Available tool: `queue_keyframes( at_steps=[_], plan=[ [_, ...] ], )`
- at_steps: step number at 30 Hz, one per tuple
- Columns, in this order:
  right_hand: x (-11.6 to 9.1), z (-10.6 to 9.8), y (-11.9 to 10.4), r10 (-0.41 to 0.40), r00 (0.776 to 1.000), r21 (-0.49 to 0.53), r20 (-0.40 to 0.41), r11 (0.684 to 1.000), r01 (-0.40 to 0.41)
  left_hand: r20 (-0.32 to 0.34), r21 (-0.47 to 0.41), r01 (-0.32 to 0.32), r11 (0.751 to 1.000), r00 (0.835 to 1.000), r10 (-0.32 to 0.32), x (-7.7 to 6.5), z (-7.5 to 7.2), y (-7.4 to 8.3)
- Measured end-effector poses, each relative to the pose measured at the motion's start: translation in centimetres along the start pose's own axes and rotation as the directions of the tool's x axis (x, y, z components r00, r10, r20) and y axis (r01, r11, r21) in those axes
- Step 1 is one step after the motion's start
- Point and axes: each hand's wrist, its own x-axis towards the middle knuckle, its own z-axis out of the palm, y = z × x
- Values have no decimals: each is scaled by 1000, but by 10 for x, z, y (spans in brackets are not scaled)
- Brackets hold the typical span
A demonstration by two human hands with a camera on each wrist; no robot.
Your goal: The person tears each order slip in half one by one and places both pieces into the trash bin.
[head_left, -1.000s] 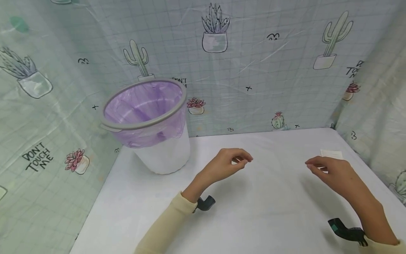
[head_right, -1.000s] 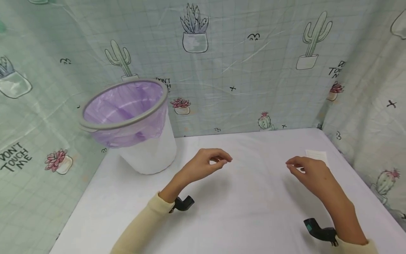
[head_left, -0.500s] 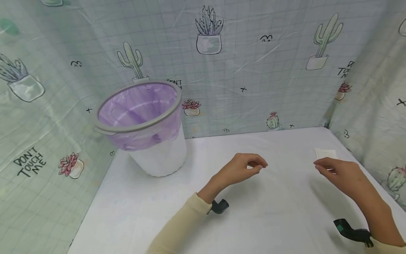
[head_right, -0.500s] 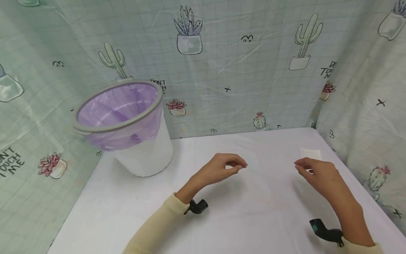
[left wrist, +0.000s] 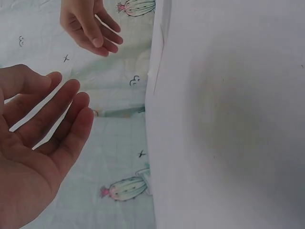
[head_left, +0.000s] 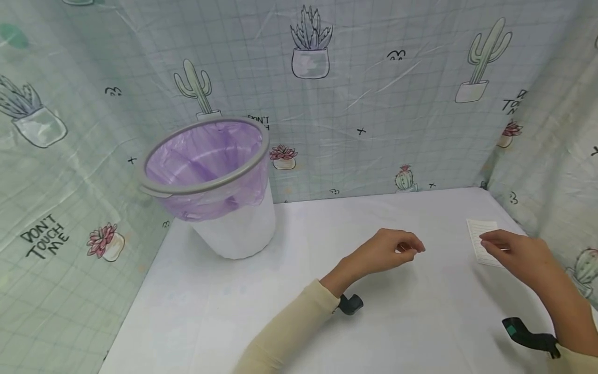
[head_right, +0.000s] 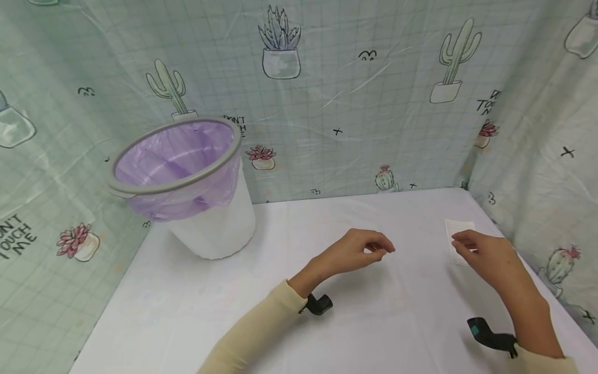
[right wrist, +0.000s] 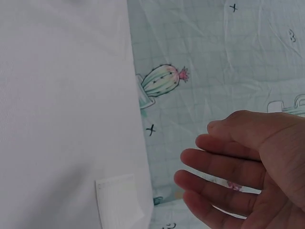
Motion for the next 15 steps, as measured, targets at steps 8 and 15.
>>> queue_keyframes(
  at_steps=[8,15],
  plan=[
    [2,-1,12,93,992,-15,80,996,-92,70,-42,83,996,994,-79,24,19,-1],
    [11,1,31,147,975,-49,164,989,-141,63,-23,87,996,994,-85,48,28,0]
  ],
)
